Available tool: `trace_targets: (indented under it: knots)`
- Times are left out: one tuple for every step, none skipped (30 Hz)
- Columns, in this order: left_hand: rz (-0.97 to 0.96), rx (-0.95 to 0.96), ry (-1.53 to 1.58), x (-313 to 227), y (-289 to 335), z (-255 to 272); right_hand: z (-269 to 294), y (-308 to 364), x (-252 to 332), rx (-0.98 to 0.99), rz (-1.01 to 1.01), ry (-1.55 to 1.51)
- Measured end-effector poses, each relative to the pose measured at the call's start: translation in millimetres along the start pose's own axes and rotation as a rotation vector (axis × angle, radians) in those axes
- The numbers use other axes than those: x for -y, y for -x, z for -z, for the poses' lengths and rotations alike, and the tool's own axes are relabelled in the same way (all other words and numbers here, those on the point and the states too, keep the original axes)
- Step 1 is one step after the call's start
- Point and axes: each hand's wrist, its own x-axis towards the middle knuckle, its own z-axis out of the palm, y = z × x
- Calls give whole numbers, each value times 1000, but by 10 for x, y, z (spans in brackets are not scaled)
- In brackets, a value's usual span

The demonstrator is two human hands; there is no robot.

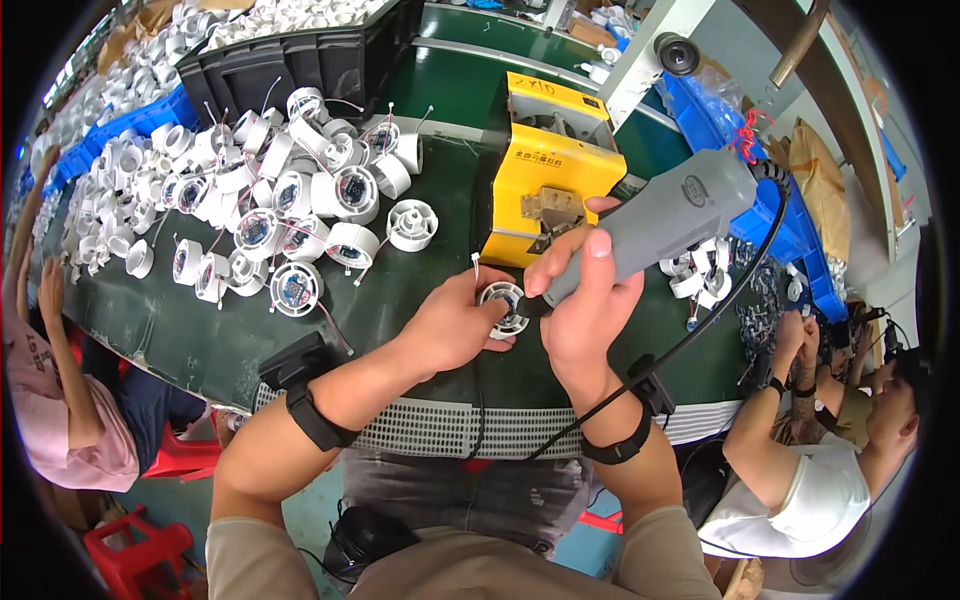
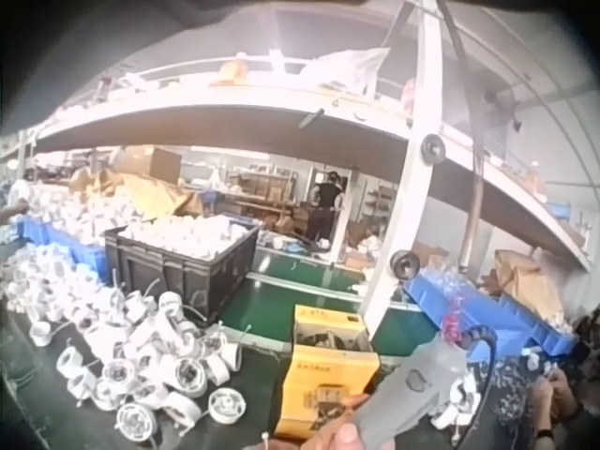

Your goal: Assembling components of LED light fixtures using an electric screwdriver on a factory assembly line.

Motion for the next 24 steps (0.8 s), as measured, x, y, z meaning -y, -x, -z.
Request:
trace_targets:
  knots:
    - [3,1,-6,-3,2,-1,0,0,-7,-1,-2,-1]
    - [6,1,-11,-3,2,0,-1,0,-13,18,0,-6]
    - [8,0,-11,7,-7,4,-3,-2,-20,37,3,-11]
    - [-6,-16,-2,30,-19,2,1,1,-27,38,-1,-12]
    - [-21,-31,7,47,-27,-1,9,2,-39,55,-2,-10]
    - [-21,-32,8,51,-30,-6,20,6,-49,73,-2,-7]
    - [-20,-34,-2,39,-33,-11,32,7,-54,71,1,-7]
    - [-21,-34,-13,26,-36,-22,49,7,-61,80,-3,-32]
    - [-26,-29,-17,24,-36,-37,71,5,-64,88,-6,-57]
    - [-24,-37,-5,20,-41,-46,79,2,-72,84,9,-55]
    - [-23,-44,6,16,-45,-53,78,13,-81,92,0,-62]
    - [-36,-32,-4,19,-42,-27,78,25,-79,100,-8,-69]
    - [-31,16,-59,19,-37,39,90,33,-54,153,-22,-83]
    - [-27,71,-115,5,-35,96,107,36,-61,178,-29,-122]
    - [-91,23,-295,-48,17,174,134,23,-64,205,-36,-161]
    - [-175,-150,-444,-145,103,217,207,-4,-41,233,-62,-242]
    - [-395,-341,-811,-248,144,329,344,-92,-114,241,33,-210]
    - [-466,-551,-935,-430,244,342,508,-193,-131,146,39,-100]
    - [-617,-764,-979,-425,263,535,622,-295,-126,65,39,-15]
    - [-585,-934,-926,-496,321,616,777,-395,-126,-6,9,277]
    - [-688,-1081,-947,-519,326,689,954,-474,-131,-77,-24,567]
    - [-672,-1141,-966,-559,348,698,1164,-553,-153,-31,83,895]
    - [-659,-1205,-986,-597,358,717,1360,-654,-202,11,197,1220]
    - [-728,-1228,-1058,-571,320,775,1511,-725,-267,34,181,1347]
